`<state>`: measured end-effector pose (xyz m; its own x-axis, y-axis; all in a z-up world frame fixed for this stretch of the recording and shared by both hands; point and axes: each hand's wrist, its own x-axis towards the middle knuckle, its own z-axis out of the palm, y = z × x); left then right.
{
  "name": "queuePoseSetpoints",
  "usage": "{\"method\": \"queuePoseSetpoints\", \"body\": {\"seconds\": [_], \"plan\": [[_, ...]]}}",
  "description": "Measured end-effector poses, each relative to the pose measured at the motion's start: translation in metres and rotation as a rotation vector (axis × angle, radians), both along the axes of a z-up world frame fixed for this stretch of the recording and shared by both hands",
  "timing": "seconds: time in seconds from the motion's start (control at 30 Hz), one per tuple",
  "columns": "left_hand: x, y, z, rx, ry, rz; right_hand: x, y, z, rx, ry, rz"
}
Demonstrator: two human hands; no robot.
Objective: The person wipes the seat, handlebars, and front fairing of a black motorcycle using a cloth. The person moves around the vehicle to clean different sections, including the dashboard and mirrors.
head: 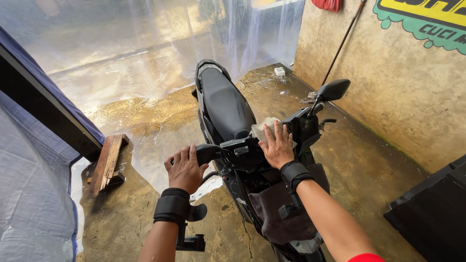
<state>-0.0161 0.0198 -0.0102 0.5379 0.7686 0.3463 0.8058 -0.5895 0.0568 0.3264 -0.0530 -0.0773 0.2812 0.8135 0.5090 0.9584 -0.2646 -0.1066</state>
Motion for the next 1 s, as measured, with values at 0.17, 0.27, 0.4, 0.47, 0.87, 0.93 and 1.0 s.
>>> {"method": "queuePoseSetpoints", "body": {"seconds": [0.17,0.27,0.4,0.47,0.87,0.93,1.0], "plan": [[-0.003,0.003,0.004,-0.017,0.025,-0.012,-0.002,-0.01,-0.01,0.032,-0.069,0.028],[-0.004,0.005,0.006,-0.023,0.015,-0.015,-0.009,-0.024,-0.008,0.038,-0.113,0.052],[-0.006,0.011,0.002,-0.032,0.021,-0.02,-0.021,-0.046,-0.007,0.026,-0.114,0.093],[-0.006,0.011,-0.002,-0.011,0.031,-0.022,-0.02,-0.053,-0.015,0.035,-0.124,0.098],[-0.008,0.016,-0.011,0.055,0.024,-0.027,-0.009,-0.112,-0.051,0.009,-0.143,0.206],[-0.008,0.016,-0.01,0.067,0.019,-0.035,-0.009,-0.126,-0.054,0.012,-0.127,0.227],[-0.007,0.014,-0.009,0.054,0.062,-0.01,-0.009,-0.145,-0.055,0.003,0.121,0.31]]}}
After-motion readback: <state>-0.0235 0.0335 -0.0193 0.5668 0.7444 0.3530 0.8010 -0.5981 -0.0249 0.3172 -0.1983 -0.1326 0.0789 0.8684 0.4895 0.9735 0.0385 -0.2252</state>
